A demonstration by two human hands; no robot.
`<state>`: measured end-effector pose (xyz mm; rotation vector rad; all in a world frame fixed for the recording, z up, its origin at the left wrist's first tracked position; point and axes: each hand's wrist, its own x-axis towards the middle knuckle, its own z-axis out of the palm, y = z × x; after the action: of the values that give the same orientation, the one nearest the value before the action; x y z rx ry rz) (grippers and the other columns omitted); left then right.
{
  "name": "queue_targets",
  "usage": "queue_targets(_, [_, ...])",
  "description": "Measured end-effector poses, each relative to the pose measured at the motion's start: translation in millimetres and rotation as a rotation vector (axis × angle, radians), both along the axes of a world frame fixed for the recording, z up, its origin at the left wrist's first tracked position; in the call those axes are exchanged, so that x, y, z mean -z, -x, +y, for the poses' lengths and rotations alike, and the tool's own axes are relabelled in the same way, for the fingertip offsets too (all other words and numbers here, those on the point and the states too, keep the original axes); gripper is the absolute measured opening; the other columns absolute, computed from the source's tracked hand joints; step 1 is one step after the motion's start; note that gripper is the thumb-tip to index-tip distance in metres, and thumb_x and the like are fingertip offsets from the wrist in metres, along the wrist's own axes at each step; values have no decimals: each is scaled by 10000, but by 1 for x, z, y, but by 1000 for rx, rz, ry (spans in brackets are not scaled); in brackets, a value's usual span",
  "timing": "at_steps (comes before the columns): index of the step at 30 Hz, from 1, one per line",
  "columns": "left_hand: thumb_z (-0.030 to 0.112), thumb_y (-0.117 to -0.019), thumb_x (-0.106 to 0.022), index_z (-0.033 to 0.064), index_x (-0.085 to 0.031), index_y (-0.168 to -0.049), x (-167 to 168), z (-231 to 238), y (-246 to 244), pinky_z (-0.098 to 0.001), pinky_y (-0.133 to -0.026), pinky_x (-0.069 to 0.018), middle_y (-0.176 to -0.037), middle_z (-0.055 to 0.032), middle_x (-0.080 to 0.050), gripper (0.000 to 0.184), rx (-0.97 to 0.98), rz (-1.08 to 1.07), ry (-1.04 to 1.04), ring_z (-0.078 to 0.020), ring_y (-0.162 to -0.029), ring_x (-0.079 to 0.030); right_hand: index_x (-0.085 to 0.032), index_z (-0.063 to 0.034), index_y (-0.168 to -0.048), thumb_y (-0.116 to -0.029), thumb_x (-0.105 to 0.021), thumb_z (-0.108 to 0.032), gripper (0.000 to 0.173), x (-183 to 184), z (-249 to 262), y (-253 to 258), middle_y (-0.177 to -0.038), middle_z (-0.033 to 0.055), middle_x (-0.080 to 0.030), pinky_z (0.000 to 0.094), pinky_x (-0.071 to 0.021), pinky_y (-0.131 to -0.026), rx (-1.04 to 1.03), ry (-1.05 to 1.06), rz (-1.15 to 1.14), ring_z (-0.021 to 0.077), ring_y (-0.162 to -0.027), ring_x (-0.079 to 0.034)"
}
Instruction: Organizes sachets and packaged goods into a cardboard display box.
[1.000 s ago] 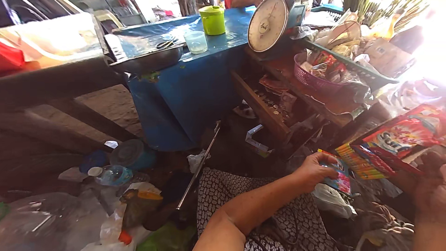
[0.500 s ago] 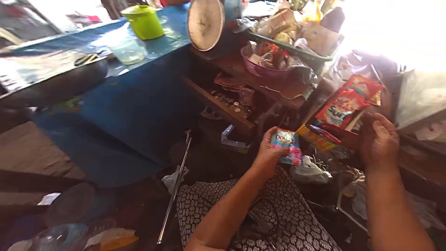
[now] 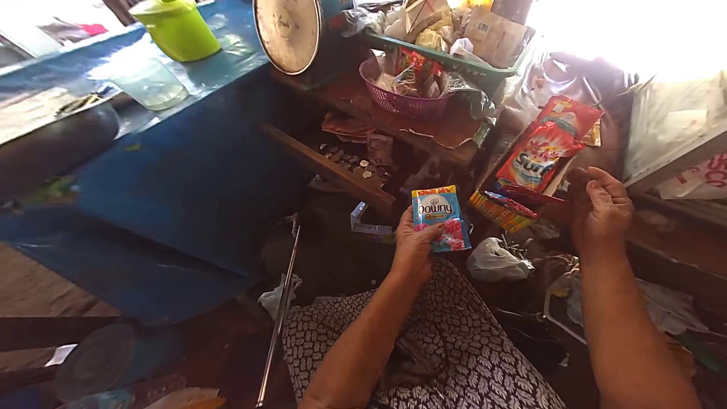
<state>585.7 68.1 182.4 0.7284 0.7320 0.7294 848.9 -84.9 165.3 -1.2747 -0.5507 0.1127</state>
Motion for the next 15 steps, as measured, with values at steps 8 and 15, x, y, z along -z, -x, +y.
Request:
queue_targets(8, [68, -1059, -514, 31, -559, -1256, -6, 0, 5, -359, -719, -631, -936, -128, -713, 206, -41, -54, -76, -202, -794, -729, -629, 1, -1194, -1049, -404, -32, 270, 9, -14, 42, -1159, 59, -722, 368, -558, -991, 29, -43, 47, 164, -1084, -688])
queue_targets(15, [63, -1051, -417, 115, -568, -1298, 0, 1, 15, -369, -794, -624, -994, -96, -724, 295, 116, -274, -174, -179, -865, -729, -705, -87, -1226, -1071, -481, -407, 420, 25, -43, 125, -1133, 24, -759, 388, -570, -995, -548, 245, -4, 175, -1075, -713])
